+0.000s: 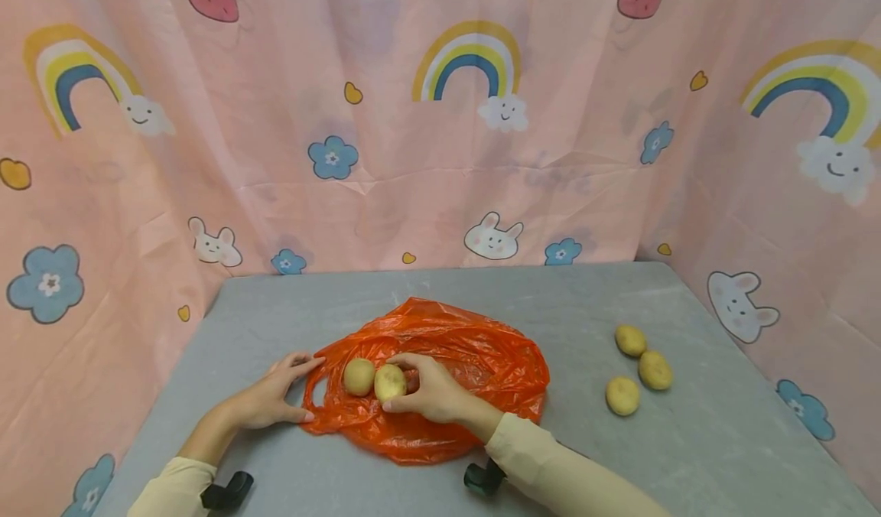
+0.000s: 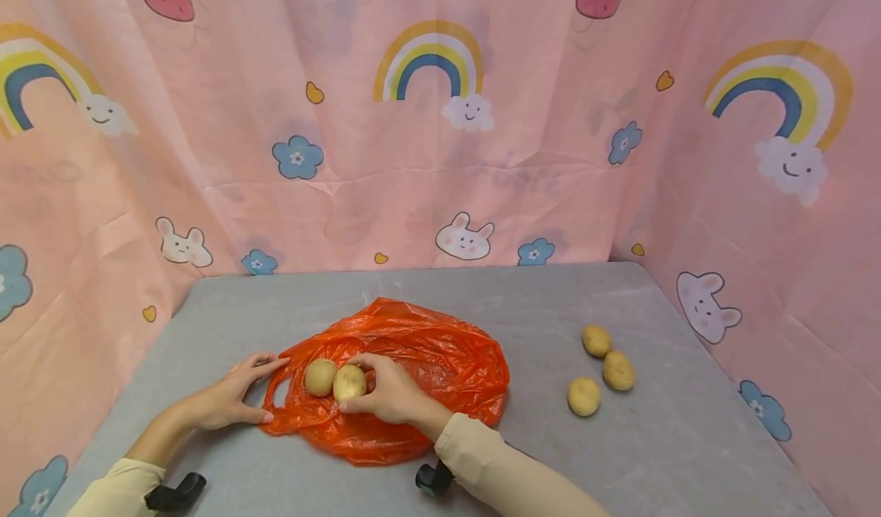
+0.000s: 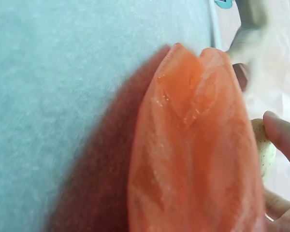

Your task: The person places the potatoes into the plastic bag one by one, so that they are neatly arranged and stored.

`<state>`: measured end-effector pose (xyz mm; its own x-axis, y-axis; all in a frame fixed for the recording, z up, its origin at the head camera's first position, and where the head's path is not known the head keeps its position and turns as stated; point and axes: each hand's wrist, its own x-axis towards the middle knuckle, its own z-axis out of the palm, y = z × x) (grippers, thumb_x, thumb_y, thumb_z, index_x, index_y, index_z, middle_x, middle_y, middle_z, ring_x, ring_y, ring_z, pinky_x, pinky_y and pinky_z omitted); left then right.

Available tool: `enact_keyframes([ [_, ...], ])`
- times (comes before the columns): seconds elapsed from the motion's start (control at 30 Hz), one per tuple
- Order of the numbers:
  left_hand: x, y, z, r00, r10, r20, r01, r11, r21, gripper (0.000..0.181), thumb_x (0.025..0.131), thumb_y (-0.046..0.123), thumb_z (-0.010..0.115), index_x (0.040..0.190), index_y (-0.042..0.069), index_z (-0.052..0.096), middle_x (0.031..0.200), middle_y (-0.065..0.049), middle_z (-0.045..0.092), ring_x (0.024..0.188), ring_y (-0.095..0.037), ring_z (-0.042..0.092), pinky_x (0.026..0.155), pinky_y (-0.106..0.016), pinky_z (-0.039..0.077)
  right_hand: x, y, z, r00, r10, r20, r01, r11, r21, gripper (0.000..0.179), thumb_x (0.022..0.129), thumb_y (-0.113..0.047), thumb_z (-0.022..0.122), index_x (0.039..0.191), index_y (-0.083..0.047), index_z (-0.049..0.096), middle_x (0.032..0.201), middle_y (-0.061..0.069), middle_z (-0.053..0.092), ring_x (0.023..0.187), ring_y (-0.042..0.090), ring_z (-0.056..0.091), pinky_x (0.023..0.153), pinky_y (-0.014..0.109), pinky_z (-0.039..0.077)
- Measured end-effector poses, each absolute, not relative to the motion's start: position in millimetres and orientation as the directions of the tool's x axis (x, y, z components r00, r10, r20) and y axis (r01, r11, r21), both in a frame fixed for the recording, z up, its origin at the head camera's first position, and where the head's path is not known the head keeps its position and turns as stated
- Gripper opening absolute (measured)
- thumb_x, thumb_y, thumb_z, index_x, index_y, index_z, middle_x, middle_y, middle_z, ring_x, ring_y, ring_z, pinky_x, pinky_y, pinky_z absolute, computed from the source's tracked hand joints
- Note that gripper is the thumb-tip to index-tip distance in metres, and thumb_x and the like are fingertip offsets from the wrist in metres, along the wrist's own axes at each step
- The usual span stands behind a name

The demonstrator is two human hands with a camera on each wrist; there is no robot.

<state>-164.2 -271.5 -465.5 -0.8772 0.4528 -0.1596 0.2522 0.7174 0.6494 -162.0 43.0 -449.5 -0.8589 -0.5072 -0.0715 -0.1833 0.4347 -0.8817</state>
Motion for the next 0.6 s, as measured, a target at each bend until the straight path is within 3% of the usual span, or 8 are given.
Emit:
enact_keyframes([
  [0.6, -165.4, -272.4, -466.2, -0.872, 0.457, -0.175, 0.242, 0.712, 0.659, 0.089, 0.079, 0.027, 0.085, 0.153, 0.004, 0.042, 0.155, -0.025, 0.031, 0.140, -0.052, 0.027, 0.108, -0.074, 0.028, -166.0, 32.5, -453.2, -0.923, -0.376, -0.087, -0.162, 0.582, -0.797, 0.063, 0.081, -0.023, 0.086, 0.136, -0.008, 0.059, 0.118, 0.008, 0.065, 0.090, 0.018, 0.054, 0.077, 0.034, 0.044],
])
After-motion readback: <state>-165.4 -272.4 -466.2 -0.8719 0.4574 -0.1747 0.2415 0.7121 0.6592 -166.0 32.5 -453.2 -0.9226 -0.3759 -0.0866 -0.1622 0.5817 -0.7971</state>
